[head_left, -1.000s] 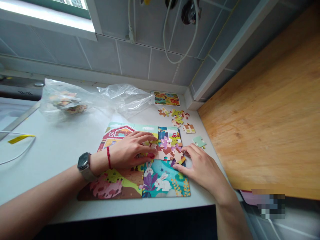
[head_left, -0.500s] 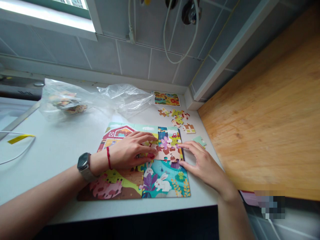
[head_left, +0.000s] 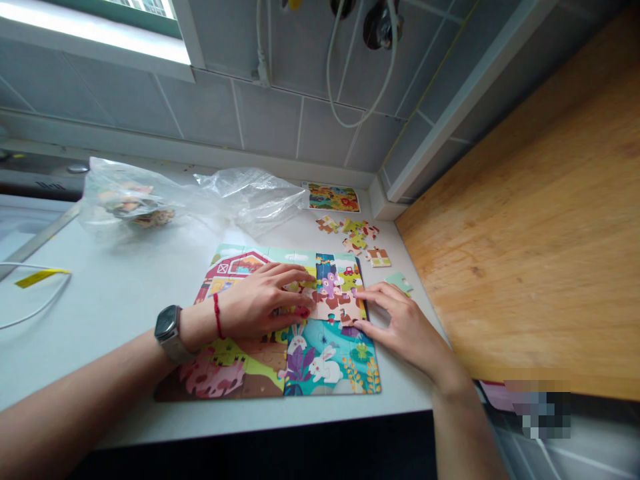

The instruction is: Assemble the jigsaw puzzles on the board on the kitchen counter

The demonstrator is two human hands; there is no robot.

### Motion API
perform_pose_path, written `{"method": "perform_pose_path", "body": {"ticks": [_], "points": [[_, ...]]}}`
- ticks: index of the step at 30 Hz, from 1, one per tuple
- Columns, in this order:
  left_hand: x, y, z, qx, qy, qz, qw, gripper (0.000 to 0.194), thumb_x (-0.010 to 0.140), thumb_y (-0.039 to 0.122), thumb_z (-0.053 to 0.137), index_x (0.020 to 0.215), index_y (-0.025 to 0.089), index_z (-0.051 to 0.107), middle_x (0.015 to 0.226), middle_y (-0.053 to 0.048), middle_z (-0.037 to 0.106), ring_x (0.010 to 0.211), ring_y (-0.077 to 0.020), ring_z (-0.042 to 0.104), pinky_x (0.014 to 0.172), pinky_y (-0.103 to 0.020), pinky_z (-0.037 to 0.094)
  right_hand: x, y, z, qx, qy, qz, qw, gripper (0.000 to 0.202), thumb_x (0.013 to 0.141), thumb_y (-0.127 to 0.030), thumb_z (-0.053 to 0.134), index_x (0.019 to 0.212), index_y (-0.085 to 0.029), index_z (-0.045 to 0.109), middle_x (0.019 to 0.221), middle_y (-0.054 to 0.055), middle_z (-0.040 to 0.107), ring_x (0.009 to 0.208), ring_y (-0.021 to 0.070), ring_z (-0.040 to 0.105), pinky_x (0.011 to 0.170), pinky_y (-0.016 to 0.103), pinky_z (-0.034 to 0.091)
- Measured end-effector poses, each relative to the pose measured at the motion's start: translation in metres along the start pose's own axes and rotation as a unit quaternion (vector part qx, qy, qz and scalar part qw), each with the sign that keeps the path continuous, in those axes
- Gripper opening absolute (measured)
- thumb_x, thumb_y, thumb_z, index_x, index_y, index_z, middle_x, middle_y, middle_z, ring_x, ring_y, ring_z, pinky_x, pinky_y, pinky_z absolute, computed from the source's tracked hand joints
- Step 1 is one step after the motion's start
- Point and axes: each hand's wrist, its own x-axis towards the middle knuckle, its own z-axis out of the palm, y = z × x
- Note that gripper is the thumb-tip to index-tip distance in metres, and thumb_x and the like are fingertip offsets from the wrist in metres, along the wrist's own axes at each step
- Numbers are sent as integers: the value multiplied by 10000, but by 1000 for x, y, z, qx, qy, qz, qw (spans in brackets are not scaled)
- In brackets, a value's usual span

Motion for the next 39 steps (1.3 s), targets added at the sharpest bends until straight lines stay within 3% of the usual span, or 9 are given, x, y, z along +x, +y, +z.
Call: {"method": "perform_pose_path", "body": {"ticks": [10,16,20,24,30,33,35,37,39], "points": [[0,0,0,-15,16,-1,1000,269,1022,403,651,1245,301,764,1434,-104,644,1339,-326,593,1117,-512,511,3,-14,9,3,31,-18,999,264,912,-259,788,1166,-281,720,1198,75,662,1158,271,665,1026,474,582],[0,0,1,-13,6,-4,1000,302,1029,399,639,1292,293,742,1451,-110,631,1353,-332,580,1110,-514,513,6,-25,17,33,43,-9,998,316,884,-184,791,1166,-293,699,1174,56,636,1109,240,686,977,408,608],[-1,-1,1,-21,13,-4,1000,331,1020,391,653,1331,299,719,1441,-109,637,1351,-319,583,1119,-496,511,7,-21,19,105,56,-10,993,187,935,-260,745,1117,-272,710,1127,65,671,1002,222,712,821,353,638],[-1,-2,2,-26,16,0,1000,328,1021,387,650,1329,297,720,1431,-108,643,1344,-312,588,1124,-500,509,7,-17,22,186,89,-8,978,142,946,-311,735,1077,-255,740,1059,67,739,958,222,728,778,334,632],[-1,-4,2,-16,10,-3,1000,367,1035,419,626,1370,288,696,1441,-109,644,1342,-322,588,1114,-517,514,12,-11,17,246,140,46,958,210,943,-419,737,987,-222,796,960,71,806,834,226,764,709,334,636],[-1,-5,1,-28,15,4,999,333,1045,409,613,1334,280,718,1405,-106,667,1313,-304,613,1100,-491,529,25,-17,2,169,104,6,980,181,989,-337,667,1055,-232,798,971,61,802,853,222,747,770,369,625],[-1,-6,1,-30,22,9,999,317,1045,401,615,1312,273,729,1396,-110,671,1307,-306,616,1096,-493,529,41,-27,-8,80,35,-53,995,206,1010,-212,604,1073,-248,796,995,52,795,929,227,715,864,403,596],[-1,-6,2,-28,28,11,999,312,1040,393,625,1304,266,732,1389,-117,672,1303,-313,616,1091,-499,528,59,-40,-15,-12,-58,-118,991,259,980,-103,602,1027,-261,802,976,40,794,968,240,671,915,424,564],[-1,-5,3,-24,34,11,999,304,1035,388,636,1291,260,737,1375,-122,677,1289,-316,623,1078,-495,532,76,-51,-16,-65,-99,-167,979,324,954,-39,597,1063,-271,796,989,40,789,985,248,641,920,421,554]]}}
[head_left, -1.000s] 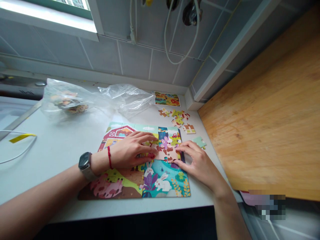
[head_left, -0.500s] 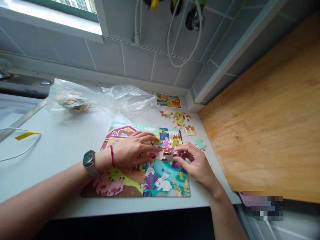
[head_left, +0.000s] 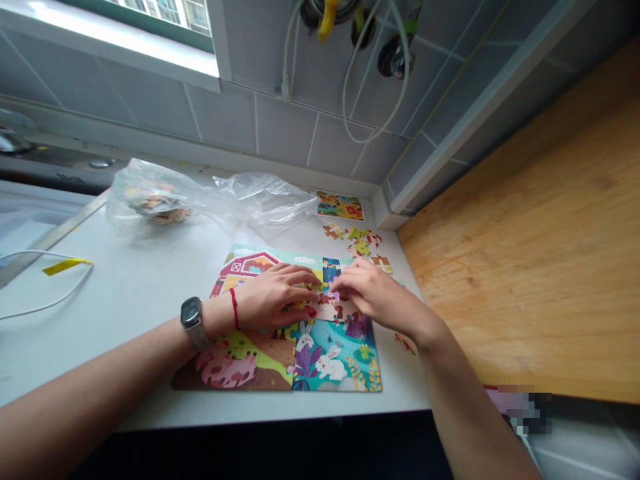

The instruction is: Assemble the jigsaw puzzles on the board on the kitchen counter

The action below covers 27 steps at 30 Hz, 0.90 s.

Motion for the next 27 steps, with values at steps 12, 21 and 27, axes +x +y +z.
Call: {"method": "perform_pose_path", "body": {"ticks": [12,21,27], "points": [[0,-2,3,7,11,-14,1000,285,1050,404,625,1248,241,746,1316,-101,708,1232,-280,651,1050,-451,535,-13,15,17,4,27,126,992,296,874,-361,853,1116,-230,746,1092,63,732,1000,245,695,884,369,540],[1,-2,2,13,14,-16,1000,235,1048,378,633,1181,239,768,1300,-99,717,1214,-272,663,1039,-428,536,-15,11,26,-24,-32,172,984,557,751,-427,941,1212,-250,683,1173,56,657,1018,247,667,854,350,514],[0,-3,3,17,12,-13,1000,245,1056,382,617,1208,253,760,1317,-90,712,1240,-273,652,1043,-434,539,-15,9,19,45,-24,155,987,277,815,-307,863,958,-212,645,968,25,686,861,195,640,744,299,476]]}}
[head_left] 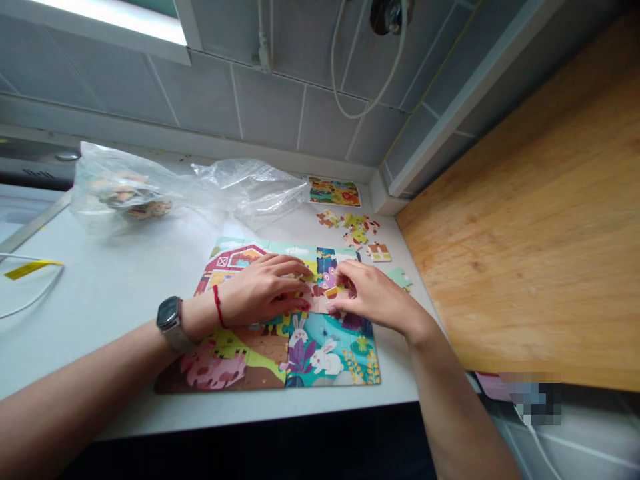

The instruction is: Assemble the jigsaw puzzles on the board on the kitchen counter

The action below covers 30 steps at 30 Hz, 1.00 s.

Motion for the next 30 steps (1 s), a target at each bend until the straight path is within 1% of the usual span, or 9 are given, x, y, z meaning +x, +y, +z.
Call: {"method": "perform_pose_path", "body": {"ticks": [3,6,8,12,16,20,24,28,30], "points": [[1,1,0,3,2,2,1000,242,1060,384,609,1192,249,760,1310,-91,717,1232,-268,658,1036,-422,544,-2,-2,-6,142,-33,8,989,127,940,-301,726,1023,-212,689,838,1,712,744,161,657,688,281,489],[1,1,-1,4,0,3,1000,250,1065,392,597,1179,241,760,1301,-92,721,1221,-271,665,1027,-425,548,-6,-1,-10,267,-78,15,961,355,965,-365,684,1287,-216,688,859,6,749,736,161,706,666,273,524],[2,2,-1,5,-1,3,1000,250,1065,396,598,1166,237,763,1297,-91,722,1214,-273,669,1026,-431,548,-7,2,-11,288,-119,17,950,397,943,-364,702,1304,-198,708,864,18,765,757,167,724,679,272,538],[2,2,-2,2,3,4,1000,240,1060,385,611,1167,236,765,1297,-94,723,1211,-268,672,1027,-422,548,-7,7,-12,231,-167,20,958,287,872,-346,788,1099,-170,771,839,31,767,736,160,699,655,256,514],[2,3,-3,0,2,2,1000,240,1057,381,615,1183,240,763,1294,-93,724,1212,-267,671,1032,-424,552,-6,10,-14,193,-170,28,966,248,831,-321,838,995,-191,705,781,-6,729,708,150,668,621,235,464],[2,3,-3,4,0,-2,1000,243,1057,383,614,1177,237,768,1288,-99,726,1209,-266,672,1030,-414,557,-4,6,-15,104,-173,32,979,228,829,-302,849,939,-204,676,739,-31,688,685,144,623,613,237,403],[1,4,-3,8,-5,-3,1000,249,1052,382,621,1218,263,763,1317,-103,705,1238,-276,654,1053,-431,547,-3,0,-11,67,-151,19,986,138,899,-275,775,873,-201,661,758,-26,692,699,139,606,645,246,387],[0,7,-5,12,-23,2,1000,278,1043,370,625,1288,313,741,1429,-98,637,1350,-326,574,1109,-506,512,-3,1,-5,60,-110,21,992,169,856,-250,801,961,-215,673,795,-30,702,711,145,620,633,248,378],[0,9,-5,6,-35,12,999,298,1026,380,643,1304,329,737,1475,-98,602,1387,-353,540,1129,-547,495,-3,1,-4,53,-105,21,993,158,842,-247,813,938,-218,691,772,-33,693,698,145,615,616,249,367]]}}
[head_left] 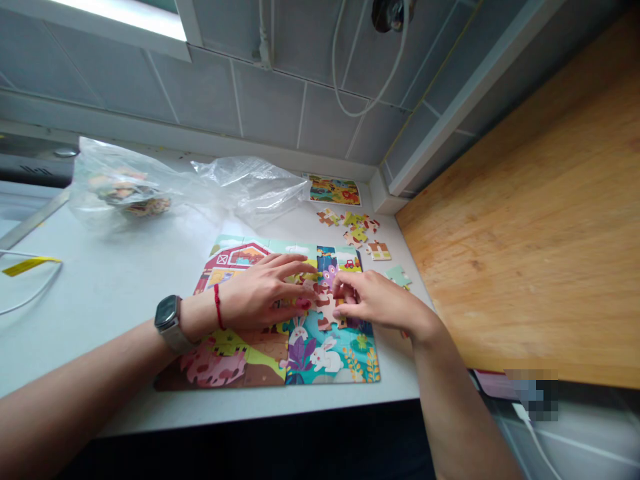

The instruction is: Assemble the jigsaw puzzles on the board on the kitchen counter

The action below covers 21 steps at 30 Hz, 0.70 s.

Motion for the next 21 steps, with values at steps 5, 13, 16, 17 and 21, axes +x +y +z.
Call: {"method": "perform_pose_path", "body": {"ticks": [5,13,16,17,21], "points": [[0,2,1,-19,-13,10,1000,304,984,393,691,1276,342,756,1494,-93,582,1419,-389,502,1160,-595,465,-1,-3,-3,2,-32,3,999,114,811,-217,847,821,-207,733,708,-35,686,648,132,597,605,246,370],[0,3,2,-21,-18,13,1000,297,981,378,688,1265,329,759,1473,-96,599,1430,-389,493,1176,-601,449,-2,-2,-2,20,-53,2,998,89,835,-198,810,760,-199,764,729,-16,747,658,132,636,612,250,385],[0,3,1,-23,-19,16,999,292,986,377,681,1262,324,761,1474,-100,596,1424,-389,497,1173,-602,450,-1,-2,-1,10,-32,4,999,70,832,-218,823,785,-204,773,760,-9,757,685,139,641,613,252,379],[0,3,1,-23,-20,17,999,293,988,378,678,1264,325,761,1475,-101,594,1424,-390,497,1172,-604,450,-1,-2,0,5,-23,6,1000,86,827,-233,833,781,-204,767,757,-9,752,684,139,636,608,253,373],[1,4,0,-21,-23,21,999,324,991,387,671,1305,358,745,1485,-95,586,1423,-402,495,1162,-626,450,0,0,2,-4,-12,10,1000,140,815,-262,847,760,-201,734,739,-9,730,671,143,622,589,259,348]]}}
